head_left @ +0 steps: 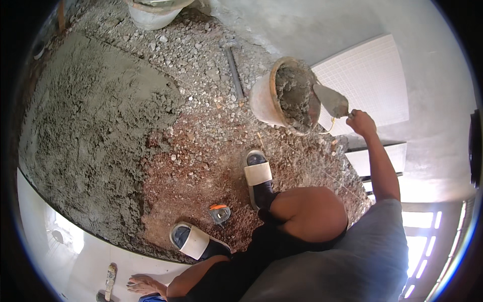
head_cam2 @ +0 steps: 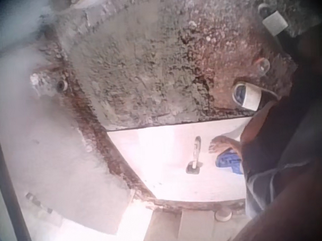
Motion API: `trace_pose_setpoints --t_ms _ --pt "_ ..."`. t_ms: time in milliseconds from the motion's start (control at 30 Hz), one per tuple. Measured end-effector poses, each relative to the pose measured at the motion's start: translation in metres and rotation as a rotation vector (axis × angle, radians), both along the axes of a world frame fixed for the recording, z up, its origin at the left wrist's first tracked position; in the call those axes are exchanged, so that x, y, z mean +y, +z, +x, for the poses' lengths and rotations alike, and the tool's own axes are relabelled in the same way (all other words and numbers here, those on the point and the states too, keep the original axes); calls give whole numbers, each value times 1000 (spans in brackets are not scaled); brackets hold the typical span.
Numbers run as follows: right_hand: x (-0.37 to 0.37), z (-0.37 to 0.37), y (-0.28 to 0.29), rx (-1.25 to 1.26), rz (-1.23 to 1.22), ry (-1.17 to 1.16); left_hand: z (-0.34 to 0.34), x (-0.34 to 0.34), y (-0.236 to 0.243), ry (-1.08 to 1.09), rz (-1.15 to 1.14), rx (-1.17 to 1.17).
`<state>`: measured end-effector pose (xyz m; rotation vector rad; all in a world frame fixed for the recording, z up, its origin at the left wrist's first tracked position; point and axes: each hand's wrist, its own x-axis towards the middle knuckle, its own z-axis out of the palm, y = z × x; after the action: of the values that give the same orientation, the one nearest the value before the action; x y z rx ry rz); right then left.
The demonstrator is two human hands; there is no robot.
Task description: The person spreads cement on the floor using a trowel, places a large white tile onto the cement, and uses a rubber mallet to tap the tile into place. The person then lifts the tile to check the coverage and continues spreading cement.
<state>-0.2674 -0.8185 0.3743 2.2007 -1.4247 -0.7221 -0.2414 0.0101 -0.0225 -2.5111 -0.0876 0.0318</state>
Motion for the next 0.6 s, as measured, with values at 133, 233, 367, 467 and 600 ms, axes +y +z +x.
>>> trace_pose_setpoints --t_ms 133,233,367,467,600 --pt "-30 5 -62 -85 146 123 2 -4 0 551 -366 -285" --pt "-37 34 -101 -327 357 73 6 -7 -5 550 -432 -334" --pt "-36 37 -117 -564 548 -107 6 -4 -10 580 -450 -367" --pt "-32 9 -109 -681 582 -183 4 6 -15 432 -417 -407" --pt "-24 -16 -82 -737 487 62 17 23 -19 356 -85 -140"
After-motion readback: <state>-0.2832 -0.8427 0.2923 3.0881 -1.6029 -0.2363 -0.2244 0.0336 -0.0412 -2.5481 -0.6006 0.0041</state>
